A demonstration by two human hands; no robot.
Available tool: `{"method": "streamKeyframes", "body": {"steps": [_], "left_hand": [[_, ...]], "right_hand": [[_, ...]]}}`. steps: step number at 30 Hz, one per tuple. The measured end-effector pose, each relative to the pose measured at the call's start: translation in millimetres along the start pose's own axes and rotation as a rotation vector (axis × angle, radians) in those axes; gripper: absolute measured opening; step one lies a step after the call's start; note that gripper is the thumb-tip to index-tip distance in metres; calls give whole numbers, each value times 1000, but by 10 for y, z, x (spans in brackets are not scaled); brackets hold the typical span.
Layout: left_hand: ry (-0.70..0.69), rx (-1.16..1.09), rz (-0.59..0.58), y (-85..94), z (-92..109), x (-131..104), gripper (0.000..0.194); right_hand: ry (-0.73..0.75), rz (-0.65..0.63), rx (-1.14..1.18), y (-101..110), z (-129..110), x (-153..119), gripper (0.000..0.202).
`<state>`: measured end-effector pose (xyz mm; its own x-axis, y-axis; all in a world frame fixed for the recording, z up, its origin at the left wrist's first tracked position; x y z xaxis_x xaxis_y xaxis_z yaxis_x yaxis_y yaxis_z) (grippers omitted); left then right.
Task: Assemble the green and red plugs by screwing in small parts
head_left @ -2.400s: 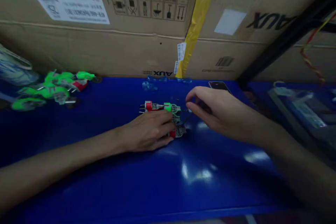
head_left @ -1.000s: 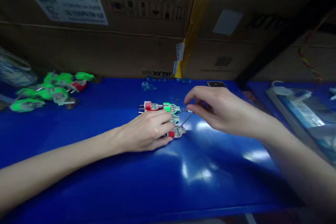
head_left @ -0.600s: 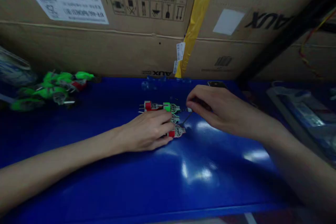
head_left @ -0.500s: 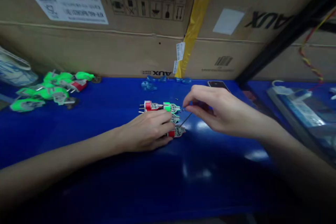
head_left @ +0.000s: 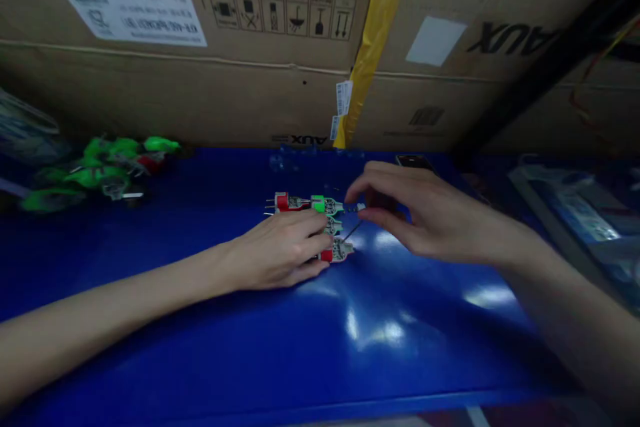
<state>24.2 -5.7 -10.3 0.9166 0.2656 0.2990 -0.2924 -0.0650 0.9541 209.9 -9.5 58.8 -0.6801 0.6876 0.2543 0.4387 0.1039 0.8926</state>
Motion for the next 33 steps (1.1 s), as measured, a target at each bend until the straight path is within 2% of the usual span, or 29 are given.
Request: {"method": "streamKeyframes", "body": {"steps": [3, 8, 10, 13, 15, 20, 21, 26, 31, 33], "left_hand": [[0, -7, -7, -6, -5, -4, 18], [-6, -5, -4, -3, -6, -1, 18], [-8, -1, -1, 0, -2, 2, 19], [-2, -5, -11, -1, 1, 1, 19], [0, -5, -13, -4, 2, -1, 19], [-3, 4, -6, -6, -2, 0, 19], [-2, 4, -3, -5, -3, 1, 19], [-9, 2, 6, 6, 2, 7, 19], [7, 12, -17, -10, 1, -1, 20], [11, 13, -9, -9, -2, -2, 20]], "right_hand": [[56, -33, 50, 7, -26, -7, 13], [-137, 14, -79, -13, 43, -2, 13], [-96, 23, -78, -7, 29, -2, 11], [55, -35, 32, 4, -49, -8, 12], [88, -69, 66, 0, -84, -8, 15], [-106, 43, -107, -13, -3, 14, 17], [-103, 40, -114, -11, 2, 16, 18], [94, -90, 33, 21, -101, -4, 19], [-49, 55, -68, 6, -75, -5, 16], [-65, 73, -77, -14, -52, -1, 17]]}}
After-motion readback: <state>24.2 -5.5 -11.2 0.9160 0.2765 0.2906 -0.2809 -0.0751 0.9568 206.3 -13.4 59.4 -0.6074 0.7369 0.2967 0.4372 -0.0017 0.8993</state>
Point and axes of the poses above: each hand's wrist, its own x-axis towards the middle knuckle, its own y-axis out of the back of the hand, z = x × y, the point moved 3 cm from there along x, towards the middle knuckle, and after that the axes turned 2 degrees about x, right-handed, at the moved point
